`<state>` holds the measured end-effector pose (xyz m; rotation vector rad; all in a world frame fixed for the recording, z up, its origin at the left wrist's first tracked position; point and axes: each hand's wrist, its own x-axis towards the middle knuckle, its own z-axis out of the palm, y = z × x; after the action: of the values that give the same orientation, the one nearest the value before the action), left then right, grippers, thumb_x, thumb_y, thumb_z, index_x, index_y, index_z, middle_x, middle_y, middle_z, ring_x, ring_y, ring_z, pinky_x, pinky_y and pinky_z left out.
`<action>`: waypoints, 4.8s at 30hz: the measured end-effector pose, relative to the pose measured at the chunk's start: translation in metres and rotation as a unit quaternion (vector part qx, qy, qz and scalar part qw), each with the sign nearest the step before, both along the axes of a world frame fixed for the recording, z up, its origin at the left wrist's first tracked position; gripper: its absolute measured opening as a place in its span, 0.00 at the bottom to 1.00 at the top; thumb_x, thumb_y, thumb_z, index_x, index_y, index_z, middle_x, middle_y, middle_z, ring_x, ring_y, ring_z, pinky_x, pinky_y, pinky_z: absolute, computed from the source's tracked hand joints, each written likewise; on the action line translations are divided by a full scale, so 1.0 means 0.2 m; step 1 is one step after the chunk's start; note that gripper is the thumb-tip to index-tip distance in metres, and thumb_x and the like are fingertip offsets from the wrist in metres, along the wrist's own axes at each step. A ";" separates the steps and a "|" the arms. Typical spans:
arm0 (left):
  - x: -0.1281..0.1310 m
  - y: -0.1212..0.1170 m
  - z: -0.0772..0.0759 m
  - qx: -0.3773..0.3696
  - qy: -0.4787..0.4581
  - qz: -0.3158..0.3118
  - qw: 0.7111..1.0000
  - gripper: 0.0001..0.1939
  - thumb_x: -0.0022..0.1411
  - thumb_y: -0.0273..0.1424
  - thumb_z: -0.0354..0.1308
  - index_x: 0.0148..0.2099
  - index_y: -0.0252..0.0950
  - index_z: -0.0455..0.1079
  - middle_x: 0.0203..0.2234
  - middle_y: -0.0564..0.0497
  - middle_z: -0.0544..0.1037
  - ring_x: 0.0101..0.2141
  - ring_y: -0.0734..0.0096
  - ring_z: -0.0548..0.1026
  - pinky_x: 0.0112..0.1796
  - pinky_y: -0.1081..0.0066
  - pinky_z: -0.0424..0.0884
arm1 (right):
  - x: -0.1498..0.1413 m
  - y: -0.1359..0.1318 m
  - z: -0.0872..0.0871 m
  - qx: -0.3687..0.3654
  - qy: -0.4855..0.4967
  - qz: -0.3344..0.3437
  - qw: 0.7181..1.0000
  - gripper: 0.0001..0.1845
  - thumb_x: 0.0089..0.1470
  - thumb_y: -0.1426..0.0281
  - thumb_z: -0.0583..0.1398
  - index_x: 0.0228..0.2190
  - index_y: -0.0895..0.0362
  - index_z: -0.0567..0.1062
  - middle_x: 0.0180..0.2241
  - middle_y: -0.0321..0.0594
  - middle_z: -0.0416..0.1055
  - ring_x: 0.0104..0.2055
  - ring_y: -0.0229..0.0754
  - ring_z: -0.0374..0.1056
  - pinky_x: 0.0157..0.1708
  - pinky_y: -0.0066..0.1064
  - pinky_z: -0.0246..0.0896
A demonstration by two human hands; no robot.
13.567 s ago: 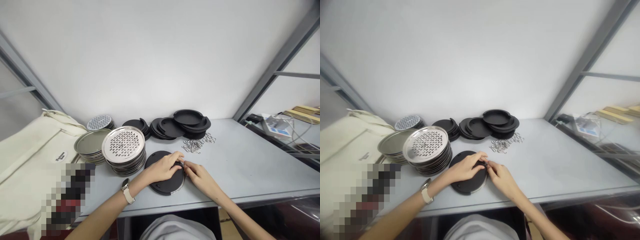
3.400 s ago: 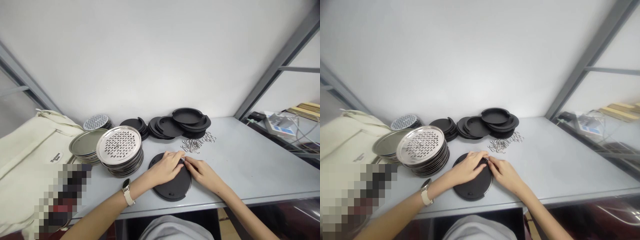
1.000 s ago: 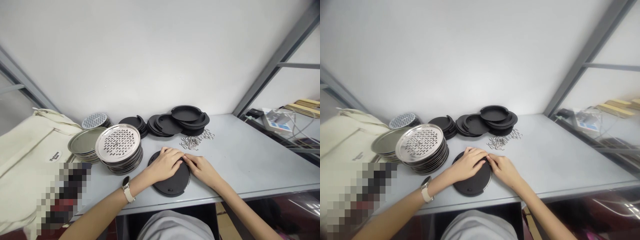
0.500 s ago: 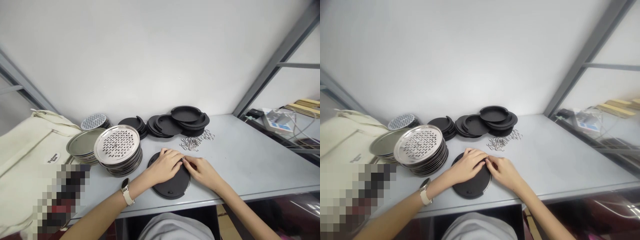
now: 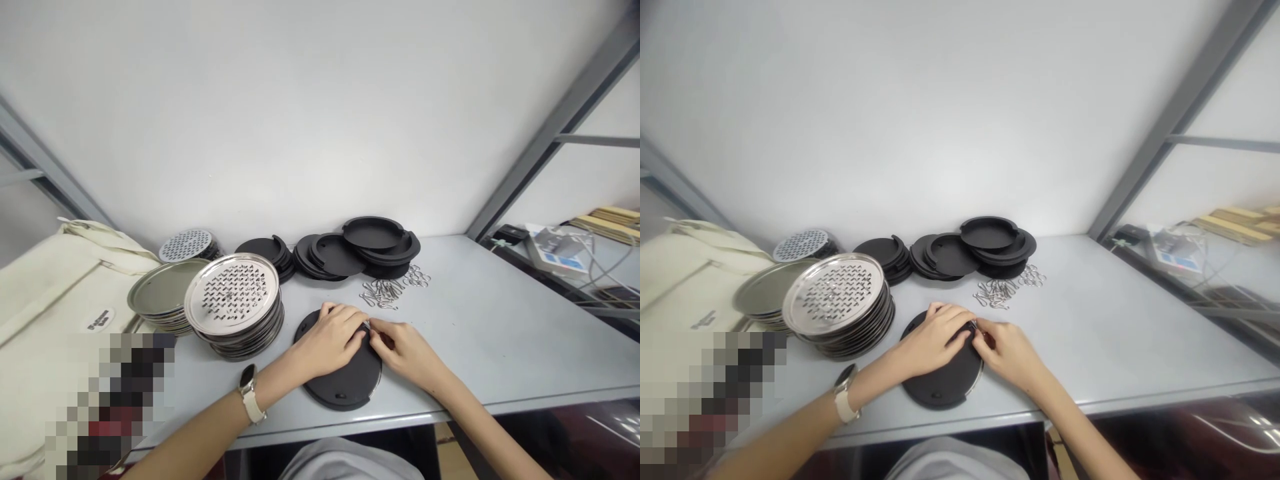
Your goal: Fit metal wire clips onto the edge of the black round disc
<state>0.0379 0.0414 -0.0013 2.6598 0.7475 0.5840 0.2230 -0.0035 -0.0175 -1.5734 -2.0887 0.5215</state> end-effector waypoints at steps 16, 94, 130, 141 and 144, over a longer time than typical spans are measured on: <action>0.00 0.00 0.01 -0.015 -0.004 -0.003 1.000 0.12 0.68 0.27 0.45 0.51 0.38 0.63 0.45 0.48 0.73 0.48 0.65 0.69 0.50 0.62 0.58 | 0.00 0.01 -0.03 0.011 -0.032 -0.013 0.999 0.15 0.62 0.66 0.47 0.27 0.54 0.68 0.24 0.38 0.72 0.24 0.40 0.66 0.26 0.28 0.53; 0.00 0.02 -0.01 -0.078 -0.051 -0.029 0.995 0.21 0.67 0.26 0.48 0.60 0.41 0.53 0.48 0.48 0.71 0.50 0.61 0.67 0.53 0.59 0.62 | -0.01 0.01 -0.06 0.038 -0.160 -0.053 0.985 0.25 0.65 0.65 0.43 0.27 0.56 0.74 0.23 0.42 0.77 0.24 0.43 0.72 0.24 0.30 0.48; -0.01 0.04 -0.04 -0.098 -0.074 -0.065 0.990 0.19 0.65 0.24 0.48 0.57 0.39 0.54 0.47 0.46 0.71 0.52 0.63 0.67 0.55 0.60 0.63 | -0.04 -0.03 -0.04 0.027 -0.180 -0.059 0.982 0.23 0.65 0.66 0.44 0.29 0.57 0.75 0.24 0.43 0.77 0.25 0.44 0.73 0.24 0.29 0.49; -0.01 0.03 -0.03 -0.091 -0.071 -0.055 0.992 0.20 0.66 0.26 0.49 0.58 0.40 0.52 0.50 0.44 0.69 0.54 0.62 0.65 0.56 0.58 0.62 | -0.01 -0.02 -0.03 -0.003 -0.132 -0.046 0.990 0.24 0.64 0.65 0.44 0.27 0.55 0.74 0.23 0.41 0.77 0.25 0.43 0.73 0.24 0.28 0.51; -0.01 0.03 -0.02 -0.091 -0.073 -0.055 0.992 0.20 0.66 0.26 0.49 0.58 0.39 0.52 0.52 0.43 0.68 0.54 0.62 0.65 0.56 0.59 0.62 | 0.00 -0.01 -0.02 -0.012 -0.116 -0.041 0.992 0.24 0.64 0.64 0.44 0.26 0.55 0.74 0.22 0.41 0.76 0.24 0.43 0.72 0.24 0.28 0.52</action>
<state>0.0350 0.0465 -0.0059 2.4427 0.5798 0.6397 0.2235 -0.0064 -0.0209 -1.7997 -2.1793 0.3518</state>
